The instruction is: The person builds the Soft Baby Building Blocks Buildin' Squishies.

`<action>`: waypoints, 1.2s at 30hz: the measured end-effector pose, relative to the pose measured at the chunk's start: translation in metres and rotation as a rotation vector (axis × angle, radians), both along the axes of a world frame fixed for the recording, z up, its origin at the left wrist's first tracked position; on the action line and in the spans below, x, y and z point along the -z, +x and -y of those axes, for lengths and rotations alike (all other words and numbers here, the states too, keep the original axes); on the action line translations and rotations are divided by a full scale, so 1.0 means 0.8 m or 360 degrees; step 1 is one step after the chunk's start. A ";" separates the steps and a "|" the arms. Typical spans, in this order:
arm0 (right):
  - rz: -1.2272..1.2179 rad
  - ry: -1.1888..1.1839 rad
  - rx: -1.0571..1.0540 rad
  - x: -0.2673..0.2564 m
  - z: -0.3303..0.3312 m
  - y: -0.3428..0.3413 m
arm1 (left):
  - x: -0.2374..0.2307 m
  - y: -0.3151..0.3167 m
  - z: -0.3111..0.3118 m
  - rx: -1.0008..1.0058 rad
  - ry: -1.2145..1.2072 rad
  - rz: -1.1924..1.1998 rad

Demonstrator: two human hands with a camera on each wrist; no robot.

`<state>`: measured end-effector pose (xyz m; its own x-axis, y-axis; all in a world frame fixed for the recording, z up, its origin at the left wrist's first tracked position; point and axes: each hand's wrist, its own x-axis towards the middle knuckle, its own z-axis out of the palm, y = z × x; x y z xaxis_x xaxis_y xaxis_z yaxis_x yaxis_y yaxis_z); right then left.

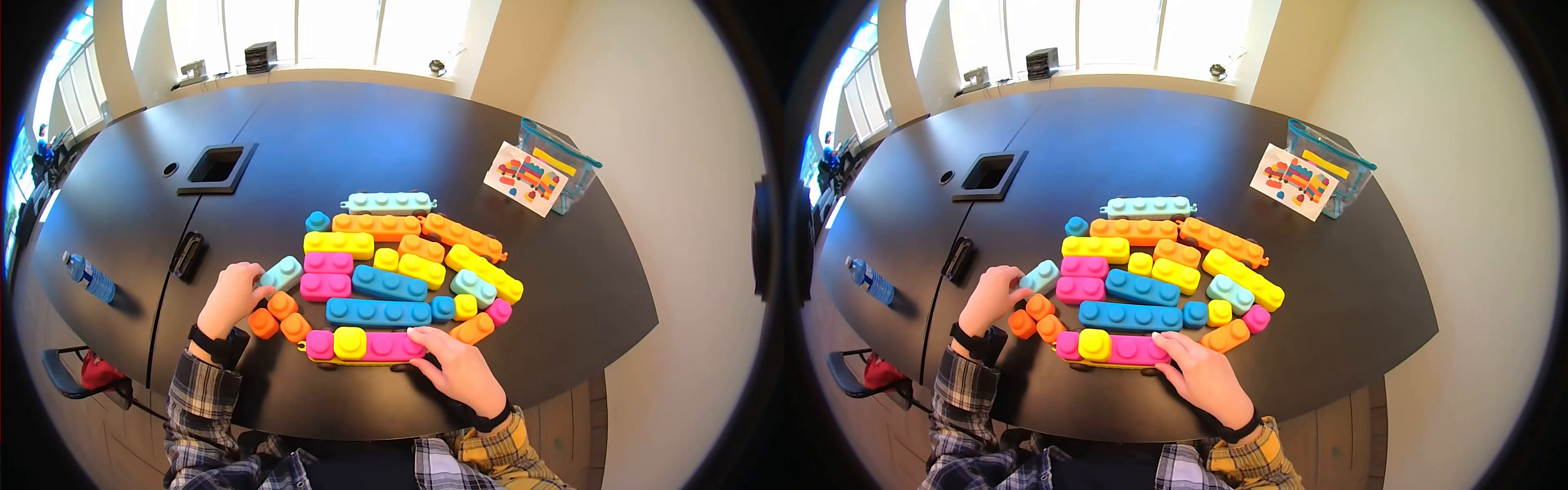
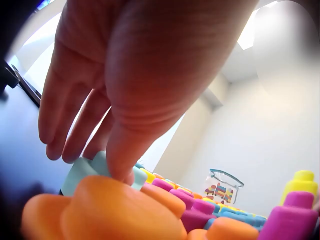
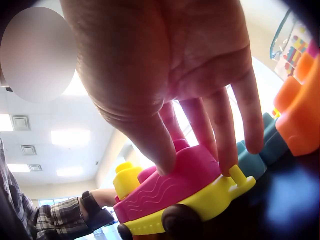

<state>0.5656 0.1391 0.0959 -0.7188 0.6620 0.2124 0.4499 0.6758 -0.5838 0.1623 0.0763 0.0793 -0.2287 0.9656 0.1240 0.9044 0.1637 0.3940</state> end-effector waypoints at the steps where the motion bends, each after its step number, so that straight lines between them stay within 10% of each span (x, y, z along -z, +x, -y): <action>1: -0.0029 0.0062 -0.0018 0.003 -0.001 0.000 | 0.000 0.000 -0.001 0.0006 -0.0002 0.0000; 10: -0.0063 0.0108 -0.0113 0.012 -0.009 0.002 | -0.027 0.023 0.005 -0.0121 0.0412 0.0186; 17: -0.0278 0.0074 -0.0051 -0.046 -0.011 -0.004 | -0.089 0.118 0.019 0.0517 0.0771 0.0473; 36: -0.0448 -0.0205 -0.0146 -0.022 -0.019 -0.002 | -0.044 0.148 0.064 0.0585 0.0283 0.0402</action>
<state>0.5638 0.1540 0.1139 -0.7016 0.6317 0.3298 0.1993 0.6183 -0.7603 0.2808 0.0253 0.1146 0.0799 0.9569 0.2792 0.7622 -0.2391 0.6016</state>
